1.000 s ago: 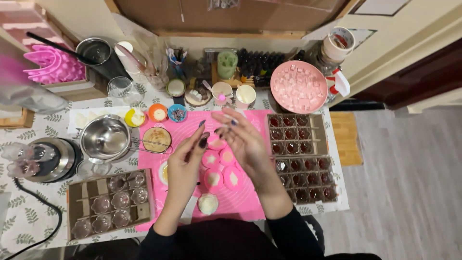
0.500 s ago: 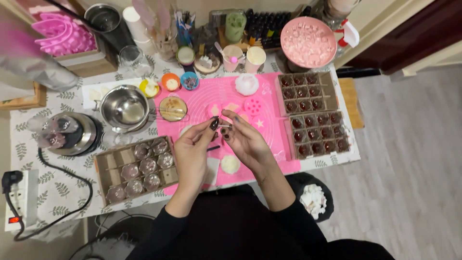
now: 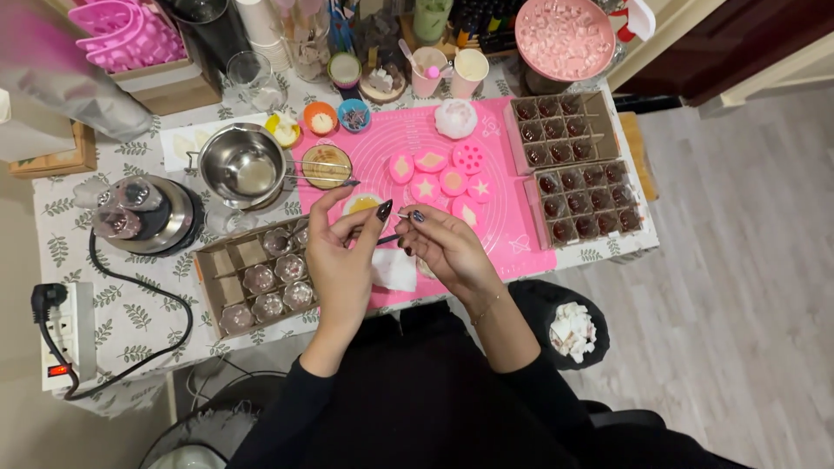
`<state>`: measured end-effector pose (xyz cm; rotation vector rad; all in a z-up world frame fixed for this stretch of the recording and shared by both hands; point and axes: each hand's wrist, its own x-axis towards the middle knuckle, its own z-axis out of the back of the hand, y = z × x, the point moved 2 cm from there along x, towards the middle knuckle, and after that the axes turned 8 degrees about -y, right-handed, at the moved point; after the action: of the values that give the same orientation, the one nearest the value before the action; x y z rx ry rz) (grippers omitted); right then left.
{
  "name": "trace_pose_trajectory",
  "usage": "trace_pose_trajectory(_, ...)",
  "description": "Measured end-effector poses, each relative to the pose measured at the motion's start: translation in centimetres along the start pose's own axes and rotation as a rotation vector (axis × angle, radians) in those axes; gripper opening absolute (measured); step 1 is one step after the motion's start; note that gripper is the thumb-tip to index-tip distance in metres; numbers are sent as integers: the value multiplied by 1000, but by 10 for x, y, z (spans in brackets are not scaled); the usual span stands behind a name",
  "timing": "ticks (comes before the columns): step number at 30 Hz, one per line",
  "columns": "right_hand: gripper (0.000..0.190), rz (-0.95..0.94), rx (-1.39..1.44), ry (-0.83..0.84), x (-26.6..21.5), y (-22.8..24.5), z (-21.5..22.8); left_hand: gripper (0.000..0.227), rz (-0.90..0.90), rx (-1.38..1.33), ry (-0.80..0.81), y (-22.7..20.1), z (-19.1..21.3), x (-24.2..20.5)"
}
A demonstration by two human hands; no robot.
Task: The person holds a white flower-shaped candle and uses a small green-handled carving tool to trim and shape its petals. They wipe the candle with a tissue, pick up scissors from the wall board, cut the candle's wick, and drop the trimmed scraps into a bin on the floor.
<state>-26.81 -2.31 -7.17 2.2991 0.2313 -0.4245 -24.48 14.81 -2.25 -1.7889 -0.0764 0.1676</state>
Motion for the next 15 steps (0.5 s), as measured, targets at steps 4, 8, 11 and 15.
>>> trace_pose_trajectory(4, 26, 27, 13, -11, -4, -6, 0, 46, -18, 73, 2, -7, 4, -6)
trace_pose_trajectory(8, 26, 28, 24, -35, -7, -12, 2, 45, -44, 48, 43, -2, 9, -10)
trace_pose_trajectory(11, 27, 28, 24, -69, -7, -11, 4, 43, -22, 69, 62, 11, 11, -8)
trace_pose_trajectory(15, 29, 96, -46, -114, -13, -8, 24, 44, 38, 106, 161, 27, 7, -8)
